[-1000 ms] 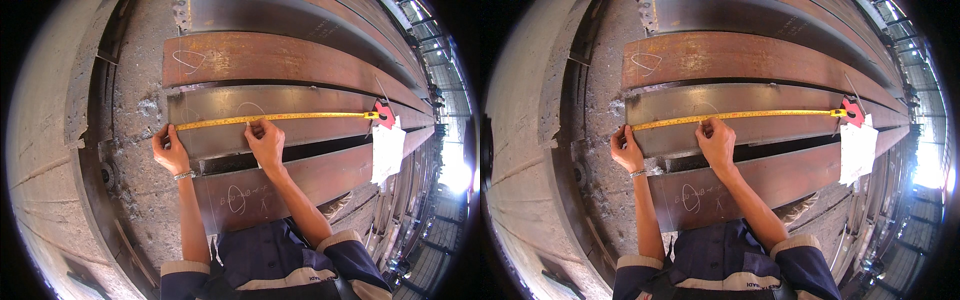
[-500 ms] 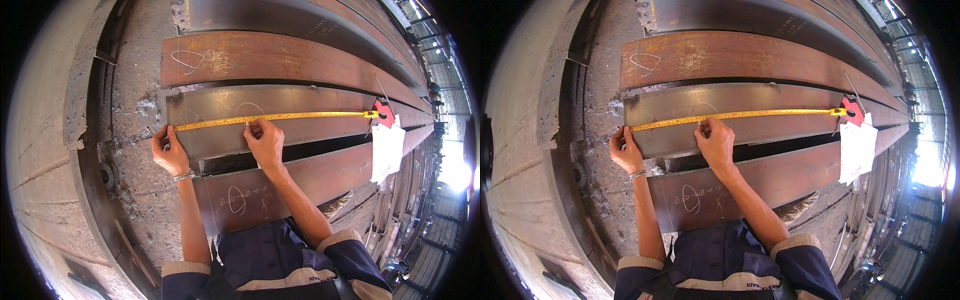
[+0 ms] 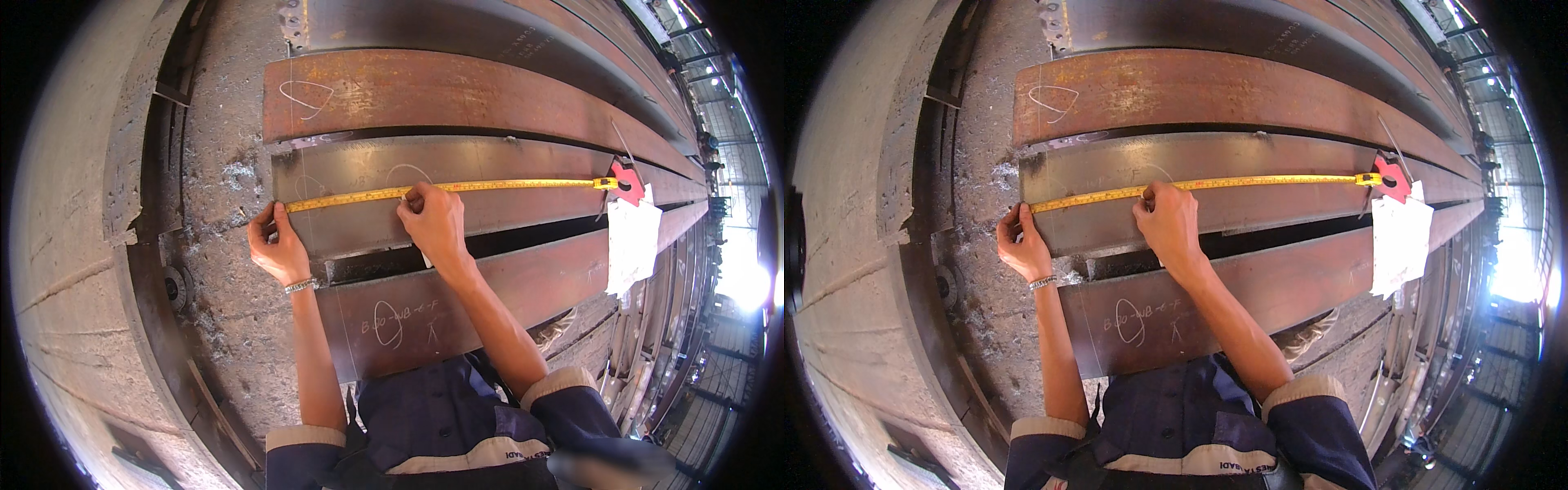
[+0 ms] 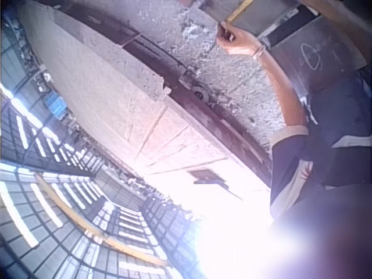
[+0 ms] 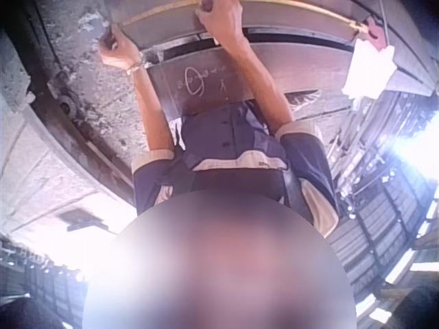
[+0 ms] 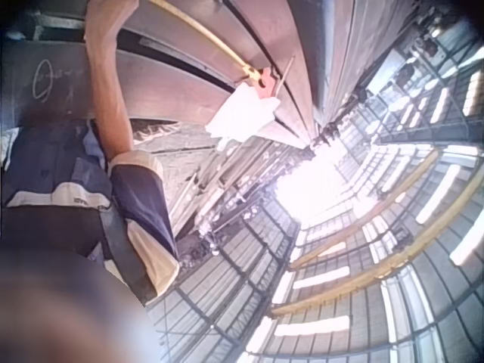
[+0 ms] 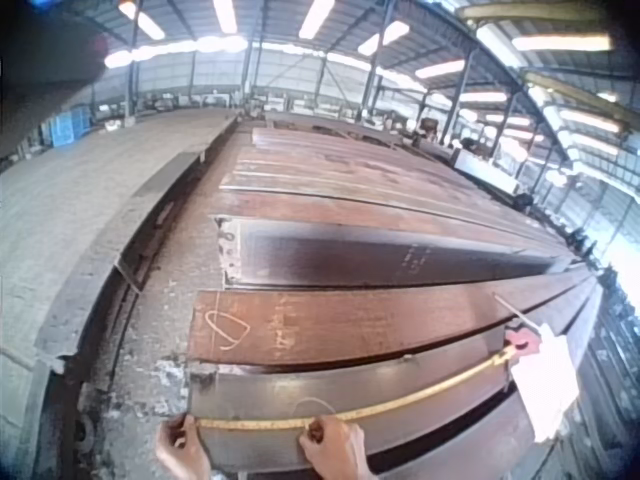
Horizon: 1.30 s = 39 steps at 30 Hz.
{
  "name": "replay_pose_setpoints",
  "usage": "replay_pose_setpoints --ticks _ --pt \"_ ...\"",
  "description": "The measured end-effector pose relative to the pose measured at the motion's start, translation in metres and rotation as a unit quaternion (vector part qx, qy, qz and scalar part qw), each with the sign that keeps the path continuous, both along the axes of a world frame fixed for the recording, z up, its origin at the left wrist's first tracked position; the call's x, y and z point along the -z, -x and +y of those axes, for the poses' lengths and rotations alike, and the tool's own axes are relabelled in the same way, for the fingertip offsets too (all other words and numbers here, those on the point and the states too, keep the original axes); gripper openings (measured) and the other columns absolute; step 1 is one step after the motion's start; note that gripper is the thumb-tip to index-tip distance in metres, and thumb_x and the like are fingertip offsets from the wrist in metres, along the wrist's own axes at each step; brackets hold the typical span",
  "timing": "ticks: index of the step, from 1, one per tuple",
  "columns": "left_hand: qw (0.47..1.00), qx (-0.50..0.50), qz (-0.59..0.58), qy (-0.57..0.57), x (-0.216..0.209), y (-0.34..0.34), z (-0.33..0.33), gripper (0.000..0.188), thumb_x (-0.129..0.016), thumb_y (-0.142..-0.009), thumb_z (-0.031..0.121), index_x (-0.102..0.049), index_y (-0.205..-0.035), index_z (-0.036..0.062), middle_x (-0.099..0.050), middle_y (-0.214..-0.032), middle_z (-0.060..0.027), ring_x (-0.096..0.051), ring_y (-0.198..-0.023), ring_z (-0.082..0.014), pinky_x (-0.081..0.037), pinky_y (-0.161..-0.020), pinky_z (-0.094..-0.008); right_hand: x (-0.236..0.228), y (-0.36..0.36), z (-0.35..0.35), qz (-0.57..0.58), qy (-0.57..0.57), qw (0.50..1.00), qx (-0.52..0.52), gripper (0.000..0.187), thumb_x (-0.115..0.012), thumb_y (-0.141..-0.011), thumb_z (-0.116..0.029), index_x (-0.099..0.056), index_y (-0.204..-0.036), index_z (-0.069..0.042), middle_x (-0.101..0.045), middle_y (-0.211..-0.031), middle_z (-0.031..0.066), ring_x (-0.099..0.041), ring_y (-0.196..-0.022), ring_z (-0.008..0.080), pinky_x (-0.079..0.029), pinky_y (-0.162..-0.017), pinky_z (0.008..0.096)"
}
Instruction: The person measures several large metal beams with a tape measure and marks them with a white marker. They then use a square ruler to draw perpendicular lines on the beams. The person repeats this process on multiple beams.
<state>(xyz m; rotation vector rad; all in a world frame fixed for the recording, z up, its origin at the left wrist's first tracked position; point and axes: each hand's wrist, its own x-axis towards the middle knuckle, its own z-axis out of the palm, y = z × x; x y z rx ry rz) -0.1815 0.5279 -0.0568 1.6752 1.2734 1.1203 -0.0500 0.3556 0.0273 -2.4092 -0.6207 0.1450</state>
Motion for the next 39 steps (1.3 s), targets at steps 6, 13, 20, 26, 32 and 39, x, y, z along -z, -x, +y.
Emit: replay_pose_setpoints --ticks 6,13,20,26,32,39 --pt "1.0 0.003 -0.001 0.001 0.001 0.0 0.001 0.023 -0.077 -0.091 0.024 -0.075 -0.097 0.0015 -0.073 -0.088 -0.0064 -0.067 -0.071 -0.0158 -0.05 -0.06 -0.0299 -0.03 -0.011 -0.026 0.306 0.02 0.95 -0.067 0.018 -0.073 -0.084 -0.01 -0.075 -0.095 0.004 -0.07 -0.068 0.0068 -0.067 -0.053 0.0154 -0.05 -0.043 0.028" --pt "1.0 0.008 -0.005 -0.009 0.005 0.0 0.003 0.024 -0.078 -0.091 0.024 -0.075 -0.096 0.0005 -0.073 -0.086 -0.0074 -0.067 -0.071 -0.0156 -0.05 -0.06 -0.0295 0.022 0.008 -0.016 0.01 -0.084 0.996 0.02 0.018 -0.073 -0.086 -0.011 -0.074 -0.099 0.002 -0.074 -0.078 0.0131 -0.072 -0.065 0.0211 -0.056 -0.063 0.0321" --pt "1.0 0.002 0.007 0.003 0.003 0.0 0.001 0.023 -0.078 -0.091 0.023 -0.075 -0.097 0.0009 -0.073 -0.086 -0.0067 -0.067 -0.071 -0.0149 -0.049 -0.058 -0.0285 0.021 0.011 -0.013 0.023 -0.081 0.996 0.024 0.015 -0.072 -0.081 -0.005 -0.07 -0.092 0.003 -0.071 -0.087 0.0191 -0.07 -0.079 0.0361 -0.054 -0.072 0.0424" --pt "1.0 0.003 -0.001 -0.002 0.004 0.0 0.001 0.023 -0.078 -0.091 0.023 -0.075 -0.097 0.0008 -0.073 -0.086 -0.0066 -0.066 -0.07 -0.0141 -0.049 -0.058 -0.0283 0.019 0.012 -0.012 0.019 -0.076 0.997 0.016 0.014 -0.072 -0.08 -0.004 -0.07 -0.091 0.004 -0.07 -0.088 0.0198 -0.068 -0.08 0.0389 -0.053 -0.072 0.0436" --pt "1.0 0.003 -0.003 -0.009 0.004 0.0 0.001 0.025 -0.078 -0.091 0.024 -0.075 -0.097 0.0002 -0.072 -0.085 -0.0066 -0.063 -0.067 -0.0137 -0.05 -0.06 -0.03 0.02 0.011 -0.013 0.003 -0.058 0.998 0.004 0.014 -0.071 -0.081 -0.005 -0.069 -0.092 0.004 -0.07 -0.09 0.0208 -0.068 -0.082 0.041 -0.053 -0.074 0.0464" --pt "1.0 0.004 0.006 -0.009 0.002 0.001 0.001 0.024 -0.078 -0.091 0.024 -0.075 -0.096 0.0004 -0.072 -0.085 -0.0063 -0.063 -0.067 -0.014 -0.05 -0.06 -0.0307 0.002 0.008 -0.006 0.008 0.008 1.0 -0.022 0.013 -0.07 -0.081 -0.006 -0.07 -0.089 0.004 -0.07 -0.091 0.023 -0.067 -0.084 0.0437 -0.053 -0.076 0.0481"
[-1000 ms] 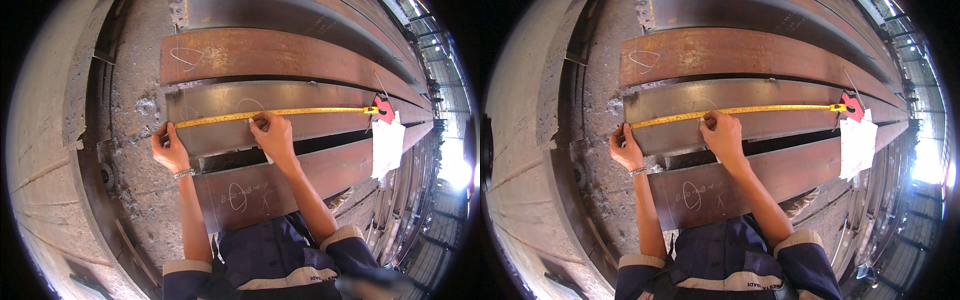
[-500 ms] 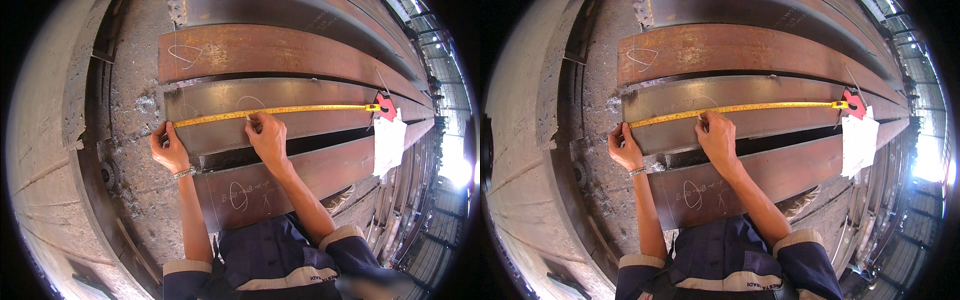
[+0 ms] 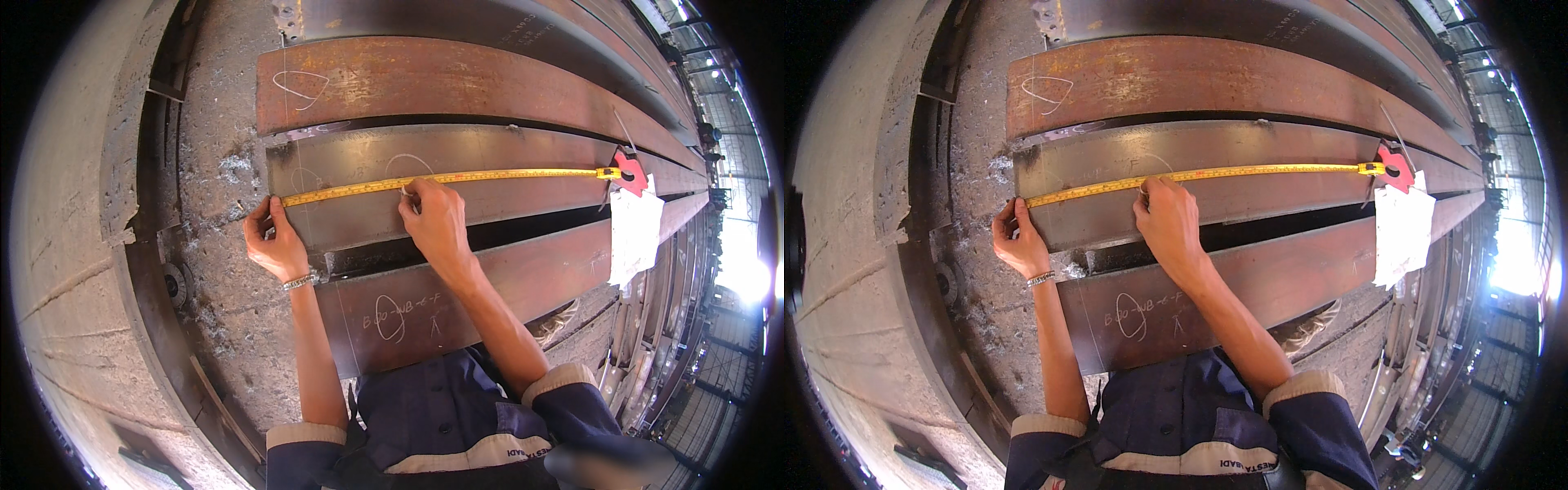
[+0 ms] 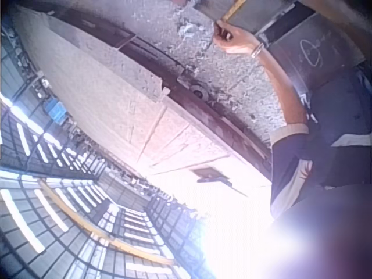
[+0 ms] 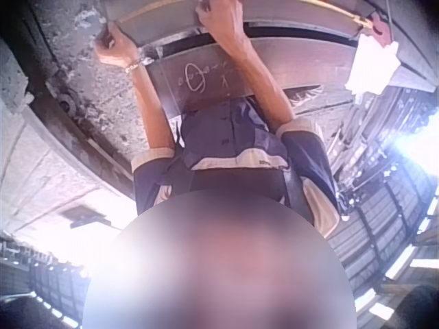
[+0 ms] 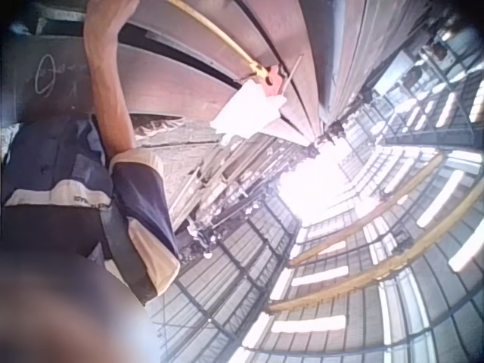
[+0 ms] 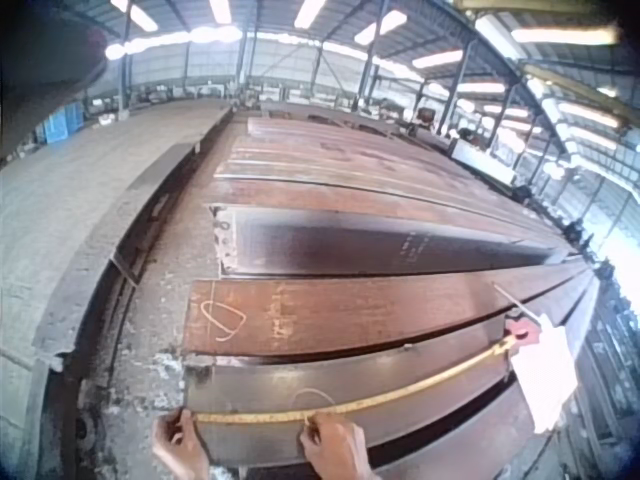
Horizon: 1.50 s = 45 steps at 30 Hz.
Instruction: The person measures several large metal beams with a tape measure and marks them with a white marker. They then use a square ruler to draw perpendicular lines on the beams. The person repeats this process on multiple beams.
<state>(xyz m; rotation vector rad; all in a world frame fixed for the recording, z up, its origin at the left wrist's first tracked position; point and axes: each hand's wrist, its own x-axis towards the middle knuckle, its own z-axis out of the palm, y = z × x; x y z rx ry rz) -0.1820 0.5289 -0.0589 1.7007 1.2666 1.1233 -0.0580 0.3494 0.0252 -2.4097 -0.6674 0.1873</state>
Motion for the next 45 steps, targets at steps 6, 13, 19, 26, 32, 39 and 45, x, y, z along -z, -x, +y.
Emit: replay_pose_setpoints --ticks 6,13,19,26,32,39,45 --pt "1.0 0.002 -0.007 0.001 0.0 -0.001 0.001 0.024 -0.078 -0.091 0.024 -0.075 -0.095 0.0007 -0.074 -0.087 -0.0073 -0.066 -0.07 -0.0153 -0.052 -0.063 -0.0312 -0.062 -0.018 -0.05 0.038 0.236 0.959 -0.152 0.015 -0.071 -0.082 -0.011 -0.073 -0.088 0.003 -0.07 -0.074 0.0201 -0.069 -0.073 0.0385 -0.054 -0.072 0.0434" --pt "1.0 0.005 -0.009 0.0 0.004 0.0 0.001 0.024 -0.078 -0.091 0.023 -0.075 -0.095 0.0 -0.075 -0.087 -0.0081 -0.068 -0.071 -0.0171 -0.054 -0.065 -0.0313 -0.059 -0.006 -0.073 0.147 0.096 0.983 -0.054 0.016 -0.073 -0.083 -0.009 -0.072 -0.097 0.0 -0.071 -0.074 0.0132 -0.067 -0.065 0.0234 -0.053 -0.066 0.0336" --pt "1.0 0.003 0.002 0.005 0.006 0.001 0.002 0.025 -0.078 -0.091 0.024 -0.075 -0.096 -0.0003 -0.075 -0.088 -0.0088 -0.069 -0.072 -0.0175 -0.054 -0.066 -0.0321 -0.041 0.005 -0.089 0.168 0.063 0.984 -0.012 0.018 -0.072 -0.083 -0.009 -0.07 -0.1 -0.001 -0.071 -0.08 0.0134 -0.068 -0.071 0.0248 -0.052 -0.068 0.0347" --pt "1.0 0.005 0.017 -0.016 0.006 0.002 0.003 0.027 -0.077 -0.091 0.024 -0.075 -0.097 -0.0016 -0.075 -0.089 -0.011 -0.07 -0.075 -0.0201 -0.056 -0.069 -0.0329 -0.027 0.006 -0.1 0.149 0.012 0.986 0.067 0.017 -0.07 -0.085 -0.012 -0.07 -0.099 -0.003 -0.071 -0.084 0.0161 -0.069 -0.078 0.034 -0.053 -0.072 0.0413" --pt "0.999 0.009 0.011 -0.032 0.008 0.001 0.004 0.026 -0.077 -0.091 0.022 -0.075 -0.097 -0.0031 -0.076 -0.091 -0.0129 -0.071 -0.078 -0.0209 -0.056 -0.071 -0.0336 -0.016 -0.004 -0.123 0.077 -0.004 0.985 0.151 0.015 -0.069 -0.088 -0.014 -0.071 -0.098 -0.003 -0.071 -0.088 0.0156 -0.069 -0.081 0.0345 -0.052 -0.073 0.0429" --pt "0.998 0.008 0.044 -0.045 0.012 0.004 0.008 0.035 -0.077 -0.092 0.031 -0.076 -0.1 -0.0023 -0.076 -0.094 -0.0135 -0.07 -0.084 -0.0228 -0.055 -0.076 -0.0363 -0.001 -0.044 -0.171 -0.01 0.001 0.967 0.255 0.014 -0.068 -0.089 -0.015 -0.072 -0.097 -0.004 -0.071 -0.091 0.0154 -0.07 -0.085 0.0338 -0.053 -0.075 0.0436" --pt "0.994 0.019 0.085 -0.059 0.015 0.007 0.012 0.039 -0.073 -0.094 0.036 -0.076 -0.104 -0.0016 -0.077 -0.1 -0.0143 -0.072 -0.089 -0.0252 -0.056 -0.081 -0.0379 0.011 -0.081 -0.212 -0.065 -0.008 0.955 0.289 0.017 -0.069 -0.089 -0.017 -0.073 -0.102 -0.007 -0.074 -0.093 0.0142 -0.072 -0.083 0.0313 -0.054 -0.076 0.0408"
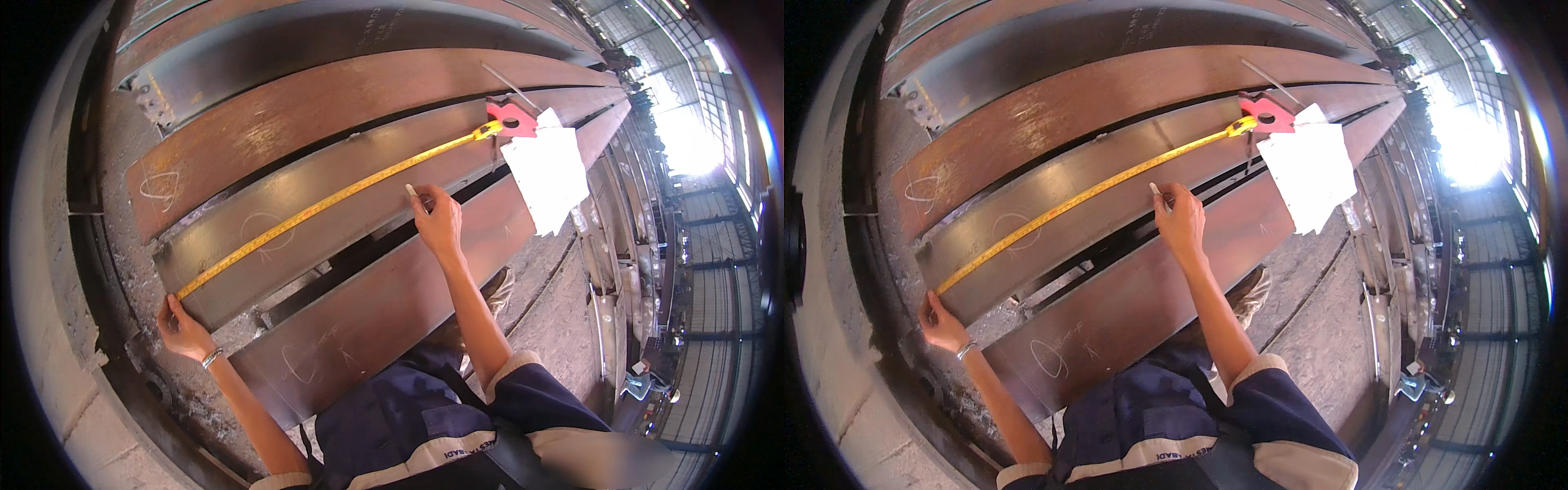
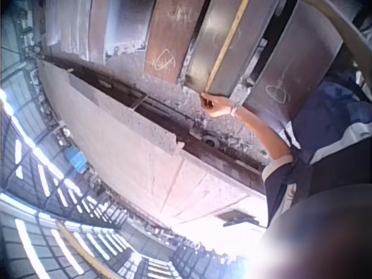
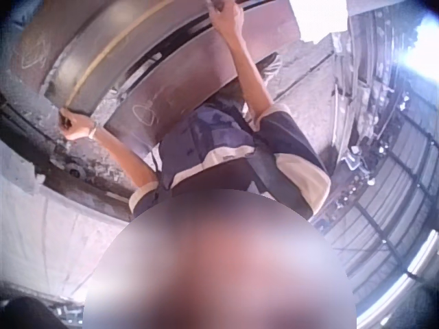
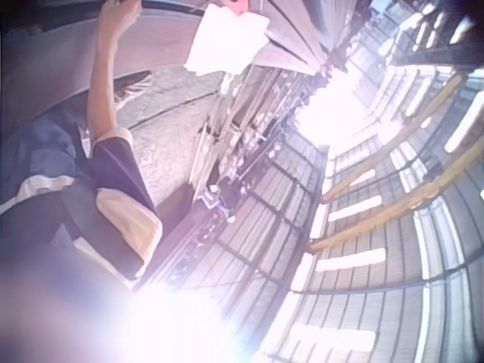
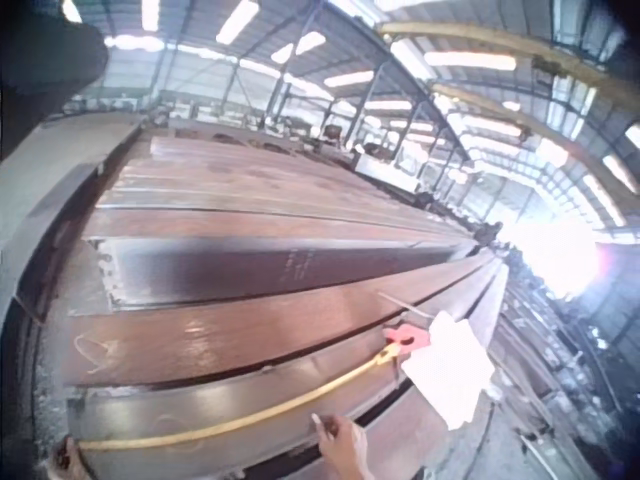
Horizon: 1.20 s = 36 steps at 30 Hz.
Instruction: The person measures several large metal beams with a tape measure and marks them with a white marker. They then use a square ruler to draw perpendicular lines on the beams. The person repeats this process on multiple beams.
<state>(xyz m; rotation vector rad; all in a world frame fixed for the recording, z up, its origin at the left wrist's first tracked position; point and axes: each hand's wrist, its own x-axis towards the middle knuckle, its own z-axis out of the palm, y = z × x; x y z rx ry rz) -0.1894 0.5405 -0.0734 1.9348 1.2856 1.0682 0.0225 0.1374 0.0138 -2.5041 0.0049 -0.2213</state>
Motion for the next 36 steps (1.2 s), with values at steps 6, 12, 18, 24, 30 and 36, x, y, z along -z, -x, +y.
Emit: replay_pose_setpoints --ticks 6,12,18,24,30,36 --pt "1.0 -0.003 0.027 0.0 0.001 0.001 0.003 0.037 -0.071 -0.095 0.036 -0.077 -0.105 0.0001 -0.076 -0.104 -0.015 -0.072 -0.092 -0.0286 -0.056 -0.083 -0.0396 0.007 -0.04 -0.038 -0.019 -0.03 0.999 -0.003 0.024 -0.067 -0.089 -0.015 -0.074 -0.112 -0.012 -0.073 -0.095 0.0132 -0.072 -0.085 0.0291 -0.055 -0.078 0.0392" --pt "1.0 0.009 0.016 0.011 0.002 0.002 0.003 0.036 -0.07 -0.096 0.03 -0.075 -0.109 -0.0026 -0.075 -0.111 -0.0155 -0.072 -0.1 -0.0303 -0.056 -0.089 -0.0406 0.014 -0.062 -0.063 -0.091 0.006 0.996 -0.009 0.023 -0.067 -0.089 -0.014 -0.075 -0.109 -0.011 -0.07 -0.096 0.0124 -0.071 -0.087 0.0304 -0.055 -0.078 0.0395" --pt "1.0 0.027 0.007 0.012 0.005 0.008 0.009 0.037 -0.07 -0.097 0.031 -0.074 -0.111 -0.0034 -0.075 -0.11 -0.016 -0.072 -0.096 -0.0271 -0.056 -0.088 -0.0381 0.001 -0.095 -0.096 -0.108 0.022 0.994 -0.016 0.023 -0.067 -0.088 -0.012 -0.076 -0.108 -0.011 -0.071 -0.095 0.0123 -0.072 -0.087 0.0311 -0.056 -0.077 0.0394" --pt "0.999 0.026 0.031 -0.014 0.006 0.012 0.016 0.041 -0.07 -0.097 0.032 -0.073 -0.112 -0.0059 -0.074 -0.11 -0.0167 -0.07 -0.1 -0.0259 -0.053 -0.094 -0.0381 -0.011 -0.132 -0.124 -0.124 0.003 0.992 -0.032 0.023 -0.068 -0.085 -0.009 -0.076 -0.107 -0.009 -0.072 -0.098 0.0138 -0.072 -0.086 0.0311 -0.056 -0.077 0.0405" --pt "0.996 0.016 0.092 -0.009 -0.002 0.015 0.02 0.044 -0.067 -0.098 0.039 -0.074 -0.117 -0.0003 -0.073 -0.119 -0.014 -0.068 -0.106 -0.0255 -0.053 -0.097 -0.0374 0.009 -0.117 -0.127 -0.115 0.0 0.993 -0.016 0.022 -0.067 -0.086 -0.008 -0.076 -0.106 -0.011 -0.068 -0.091 0.0113 -0.069 -0.083 0.0336 -0.055 -0.074 0.0411" --pt "0.994 0.013 0.111 -0.001 -0.002 0.02 0.025 0.051 -0.065 -0.097 0.045 -0.072 -0.124 0.0015 -0.069 -0.128 -0.0156 -0.066 -0.112 -0.0278 -0.051 -0.1 -0.0379 0.017 -0.117 -0.134 -0.1 0.0 0.995 -0.006 0.021 -0.067 -0.087 -0.008 -0.076 -0.105 -0.011 -0.067 -0.09 0.0099 -0.068 -0.082 0.0331 -0.055 -0.073 0.0413"
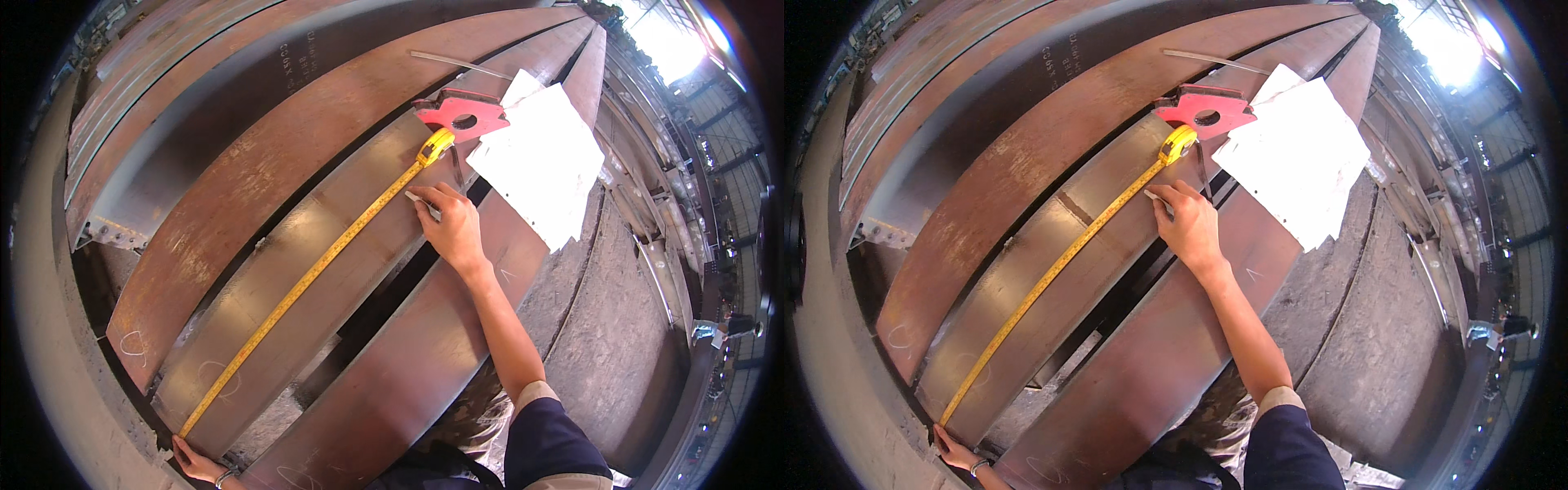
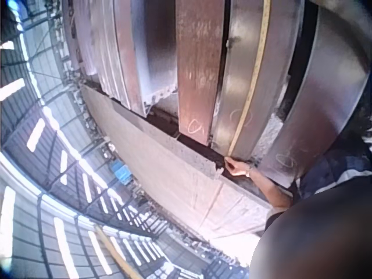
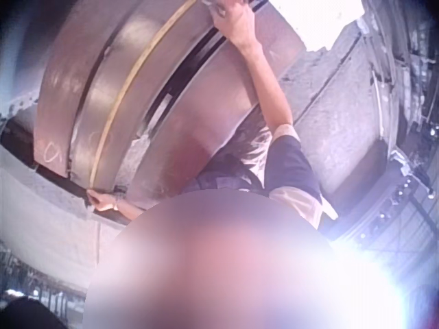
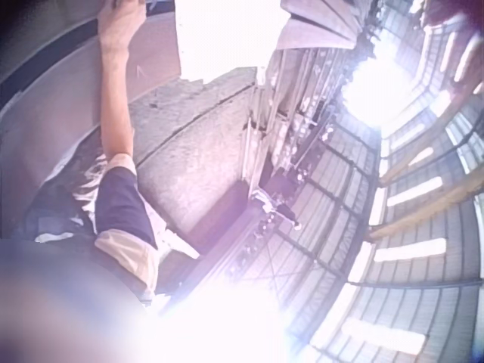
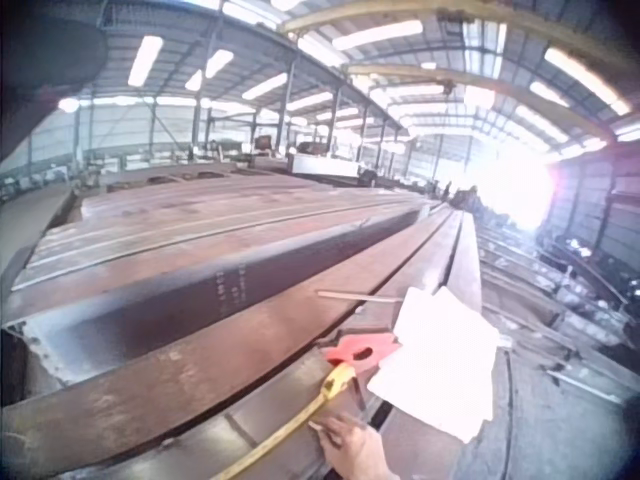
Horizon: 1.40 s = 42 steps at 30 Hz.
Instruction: The person measures several large metal beams with a tape measure and marks them with a white marker. They then use a square ruler to draw perpendicular lines on the beams. The person repeats this process on multiple beams.
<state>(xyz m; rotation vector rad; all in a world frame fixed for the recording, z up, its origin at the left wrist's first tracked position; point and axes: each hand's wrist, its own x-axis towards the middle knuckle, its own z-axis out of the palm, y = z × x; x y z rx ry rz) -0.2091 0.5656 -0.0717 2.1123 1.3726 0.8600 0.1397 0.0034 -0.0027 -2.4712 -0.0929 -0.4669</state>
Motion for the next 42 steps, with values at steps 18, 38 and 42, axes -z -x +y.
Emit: replay_pose_setpoints --ticks 18,38,42 --pt "1.0 0.009 -0.005 0.029 -0.006 -0.002 -0.004 0.052 -0.062 -0.1 0.043 -0.068 -0.127 -0.0014 -0.065 -0.133 -0.0184 -0.064 -0.117 -0.0282 -0.049 -0.103 -0.0381 0.003 -0.018 0.005 -0.027 0.047 0.998 -0.032 0.023 -0.069 -0.087 -0.005 -0.076 -0.108 -0.007 -0.065 -0.087 0.0122 -0.066 -0.075 0.0339 -0.053 -0.069 0.0396" --pt "0.999 -0.018 -0.001 0.051 -0.005 -0.001 -0.005 0.058 -0.063 -0.096 0.052 -0.07 -0.128 0.0041 -0.064 -0.136 -0.0171 -0.064 -0.118 -0.0305 -0.05 -0.102 -0.0413 -0.006 -0.019 0.001 0.017 0.053 0.996 -0.066 0.023 -0.065 -0.084 -0.004 -0.075 -0.105 -0.004 -0.066 -0.094 0.0134 -0.067 -0.089 0.0342 -0.056 -0.077 0.0441" --pt "0.999 -0.017 0.0 0.043 -0.007 -0.003 -0.007 0.057 -0.063 -0.097 0.051 -0.069 -0.129 0.0038 -0.063 -0.137 -0.0171 -0.063 -0.118 -0.03 -0.05 -0.103 -0.0409 -0.008 -0.02 0.0 0.033 0.054 0.996 -0.069 0.023 -0.065 -0.084 -0.004 -0.075 -0.105 -0.004 -0.066 -0.094 0.0133 -0.067 -0.089 0.0344 -0.056 -0.077 0.0442"
